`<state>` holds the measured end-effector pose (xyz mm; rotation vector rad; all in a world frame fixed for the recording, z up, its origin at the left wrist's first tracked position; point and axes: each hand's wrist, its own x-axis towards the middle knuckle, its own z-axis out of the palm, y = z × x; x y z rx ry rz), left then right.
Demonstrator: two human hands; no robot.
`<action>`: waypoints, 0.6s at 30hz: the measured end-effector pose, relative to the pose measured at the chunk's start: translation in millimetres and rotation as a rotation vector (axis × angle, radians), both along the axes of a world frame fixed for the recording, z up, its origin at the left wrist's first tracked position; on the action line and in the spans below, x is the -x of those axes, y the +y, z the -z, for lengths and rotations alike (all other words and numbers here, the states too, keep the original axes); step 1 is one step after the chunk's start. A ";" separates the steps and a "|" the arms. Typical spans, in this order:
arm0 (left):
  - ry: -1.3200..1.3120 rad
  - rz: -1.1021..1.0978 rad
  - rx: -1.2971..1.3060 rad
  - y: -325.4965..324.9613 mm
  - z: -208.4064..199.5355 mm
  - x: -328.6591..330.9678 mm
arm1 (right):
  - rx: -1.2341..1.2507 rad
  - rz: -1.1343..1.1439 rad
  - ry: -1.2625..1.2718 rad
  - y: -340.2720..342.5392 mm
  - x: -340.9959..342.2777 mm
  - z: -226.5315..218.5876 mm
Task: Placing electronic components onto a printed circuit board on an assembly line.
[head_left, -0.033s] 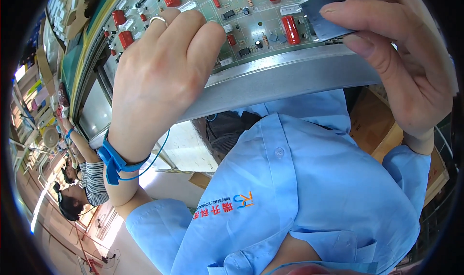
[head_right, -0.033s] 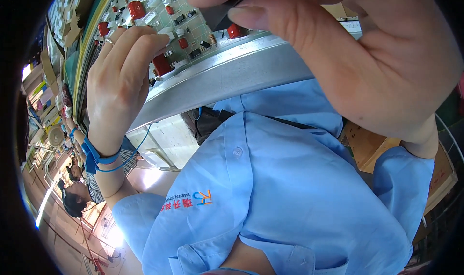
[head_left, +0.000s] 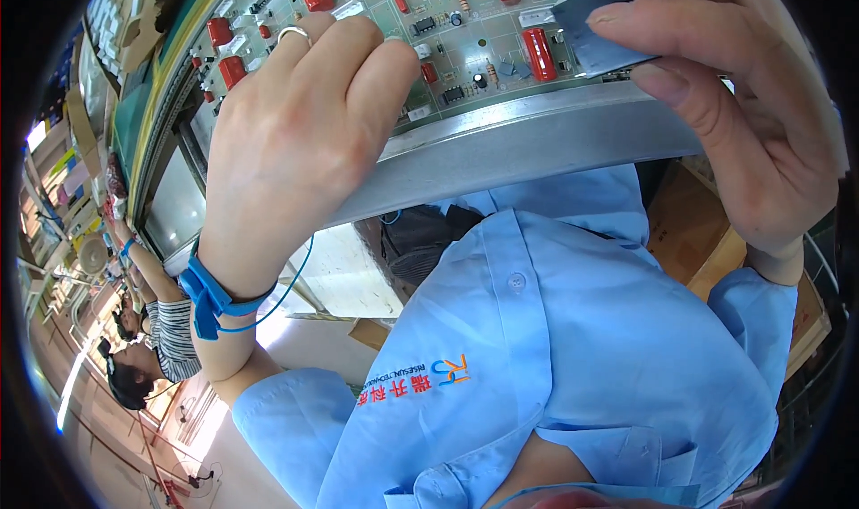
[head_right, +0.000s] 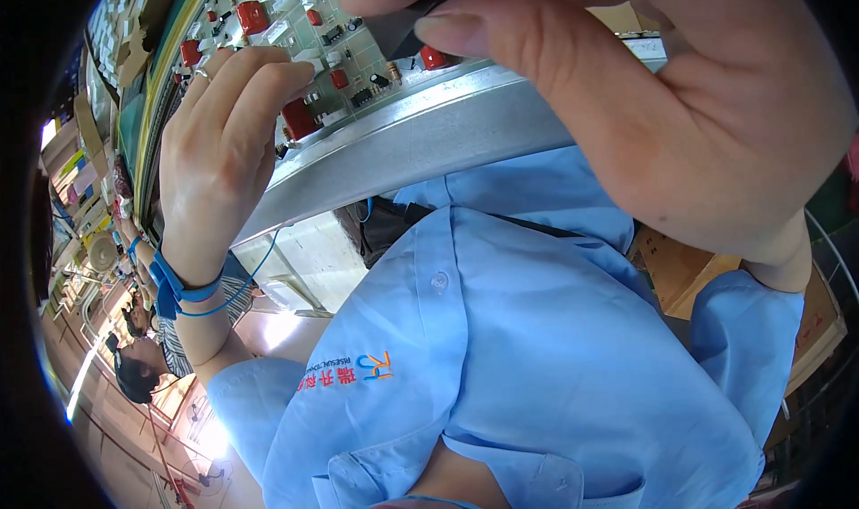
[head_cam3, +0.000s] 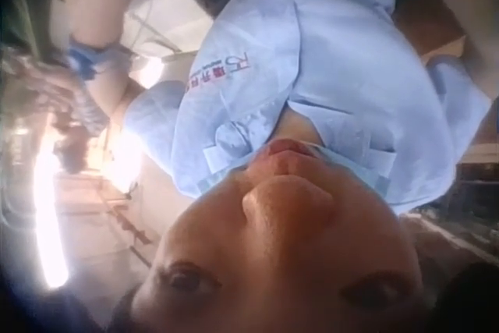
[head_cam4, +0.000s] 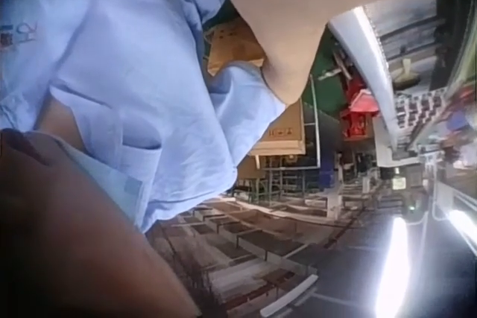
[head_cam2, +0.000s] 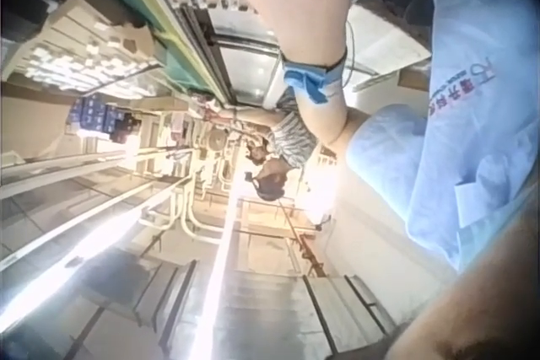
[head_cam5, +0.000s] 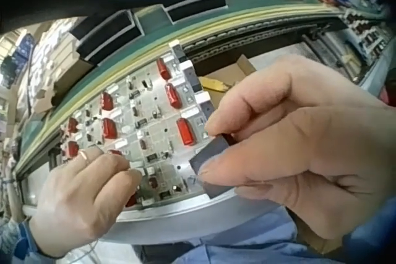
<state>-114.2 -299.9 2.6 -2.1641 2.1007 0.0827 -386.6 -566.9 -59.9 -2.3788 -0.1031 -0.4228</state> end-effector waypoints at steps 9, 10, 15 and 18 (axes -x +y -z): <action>0.264 -0.174 0.289 16.0 0.5 -9.2 | 0.144 -0.020 0.011 72.2 -86.3 -41.1; 0.363 -0.225 0.343 19.7 0.5 -14.1 | 0.163 -0.025 0.013 75.4 -84.1 -45.0; 1.101 -0.676 0.486 40.1 8.1 -34.2 | 0.278 -0.080 0.033 113.3 -134.7 -50.0; 1.122 -0.754 0.543 49.9 10.9 -39.4 | 0.340 -0.144 0.044 125.9 -150.2 -45.5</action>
